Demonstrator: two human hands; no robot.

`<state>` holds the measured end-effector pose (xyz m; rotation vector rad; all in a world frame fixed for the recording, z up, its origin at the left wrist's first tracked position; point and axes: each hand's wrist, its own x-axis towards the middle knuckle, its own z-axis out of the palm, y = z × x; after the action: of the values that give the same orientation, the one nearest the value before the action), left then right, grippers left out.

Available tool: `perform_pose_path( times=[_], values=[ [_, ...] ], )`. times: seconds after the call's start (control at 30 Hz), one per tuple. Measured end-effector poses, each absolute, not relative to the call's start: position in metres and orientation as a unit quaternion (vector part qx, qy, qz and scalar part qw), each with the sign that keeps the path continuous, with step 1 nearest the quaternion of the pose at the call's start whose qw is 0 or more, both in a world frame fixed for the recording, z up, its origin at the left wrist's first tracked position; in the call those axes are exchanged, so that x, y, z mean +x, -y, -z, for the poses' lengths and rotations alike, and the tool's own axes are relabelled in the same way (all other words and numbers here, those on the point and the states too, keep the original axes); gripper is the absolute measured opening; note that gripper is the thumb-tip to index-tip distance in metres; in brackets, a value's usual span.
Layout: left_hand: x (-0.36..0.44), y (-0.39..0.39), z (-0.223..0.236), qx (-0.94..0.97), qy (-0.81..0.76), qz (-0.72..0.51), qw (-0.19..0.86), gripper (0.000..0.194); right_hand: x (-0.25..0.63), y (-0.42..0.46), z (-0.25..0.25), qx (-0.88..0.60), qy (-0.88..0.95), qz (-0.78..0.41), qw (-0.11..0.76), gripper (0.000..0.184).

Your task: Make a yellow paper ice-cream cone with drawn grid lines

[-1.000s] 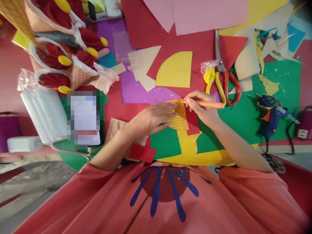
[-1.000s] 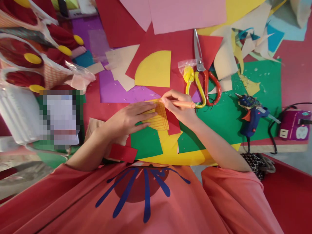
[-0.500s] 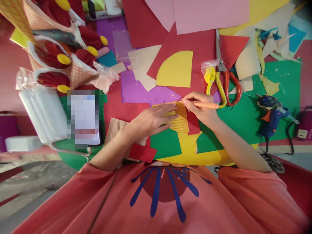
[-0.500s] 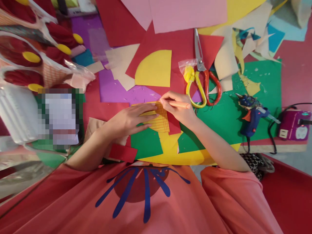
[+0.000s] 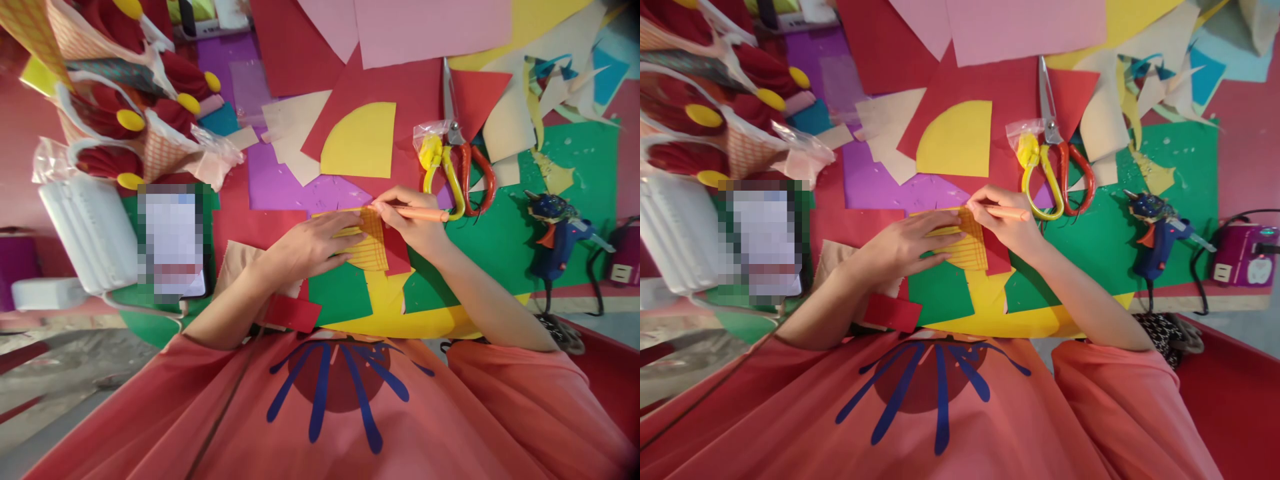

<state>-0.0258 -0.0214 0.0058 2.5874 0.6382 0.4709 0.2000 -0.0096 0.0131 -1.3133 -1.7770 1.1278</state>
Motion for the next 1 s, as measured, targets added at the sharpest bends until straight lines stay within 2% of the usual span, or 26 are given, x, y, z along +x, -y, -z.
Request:
perform_pose_path(
  times=[0.3,0.43,0.6,1.0],
  values=[
    [-0.0265,0.0219,-0.0041,0.935,-0.23,-0.178,0.205,0.028,0.2036,0.0087,-0.0119,-0.495,0.658,-0.48,0.302,0.025],
    [-0.0267,0.0214,-0.0017,0.935,-0.241,-0.172,0.197,0.029,0.2028,0.009,-0.0128,-0.485,0.625,-0.503,0.348,0.026],
    [-0.0266,0.0191,0.0009,0.931,-0.276,-0.169,0.17,0.033,0.2017,0.01,-0.0096,-0.474,0.608,-0.498,0.396,0.018],
    [-0.0266,0.0193,-0.001,0.925,-0.284,-0.17,0.186,0.032,0.2005,0.0105,-0.0098,-0.49,0.648,-0.458,0.362,0.018]
  ],
)
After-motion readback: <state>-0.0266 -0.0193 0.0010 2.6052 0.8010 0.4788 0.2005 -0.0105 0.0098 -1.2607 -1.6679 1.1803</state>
